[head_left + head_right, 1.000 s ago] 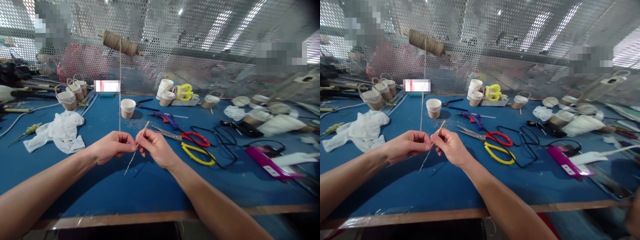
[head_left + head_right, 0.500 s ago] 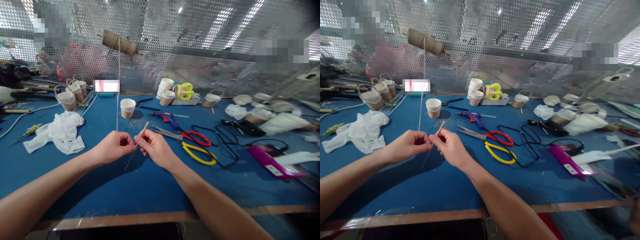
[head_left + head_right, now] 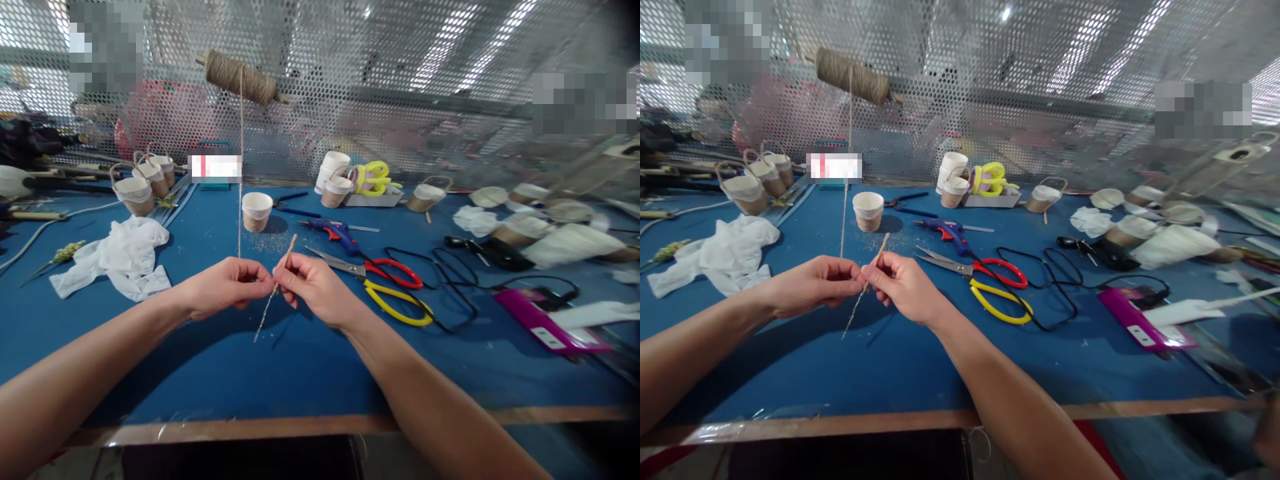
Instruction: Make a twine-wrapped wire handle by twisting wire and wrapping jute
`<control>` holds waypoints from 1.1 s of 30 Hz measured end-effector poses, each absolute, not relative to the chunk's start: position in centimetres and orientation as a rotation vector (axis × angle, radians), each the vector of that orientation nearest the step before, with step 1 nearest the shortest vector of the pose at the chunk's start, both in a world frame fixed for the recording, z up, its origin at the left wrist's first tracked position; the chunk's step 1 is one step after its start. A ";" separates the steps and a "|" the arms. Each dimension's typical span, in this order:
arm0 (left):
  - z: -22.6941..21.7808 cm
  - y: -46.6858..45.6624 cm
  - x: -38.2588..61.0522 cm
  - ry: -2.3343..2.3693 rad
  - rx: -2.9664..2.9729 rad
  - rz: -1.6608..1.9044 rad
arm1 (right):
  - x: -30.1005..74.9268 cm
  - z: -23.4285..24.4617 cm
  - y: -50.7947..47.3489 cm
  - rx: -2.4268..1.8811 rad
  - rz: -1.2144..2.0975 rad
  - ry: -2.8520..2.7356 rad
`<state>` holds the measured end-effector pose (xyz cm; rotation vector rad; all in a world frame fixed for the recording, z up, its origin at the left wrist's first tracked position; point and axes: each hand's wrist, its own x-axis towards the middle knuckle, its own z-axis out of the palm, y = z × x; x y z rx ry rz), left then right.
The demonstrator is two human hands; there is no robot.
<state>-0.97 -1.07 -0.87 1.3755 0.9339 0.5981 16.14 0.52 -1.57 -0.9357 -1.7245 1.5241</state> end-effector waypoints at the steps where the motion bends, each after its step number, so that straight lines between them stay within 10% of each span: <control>1: -0.8 -1.0 -1.0 0.947 1.419 0.591 | 16.1 -1.6 0.5 -0.948 1.515 -1.733; 33: -0.6 -1.4 -0.5 1.119 1.479 0.634 | 15.8 -1.8 0.3 -1.087 1.276 -1.814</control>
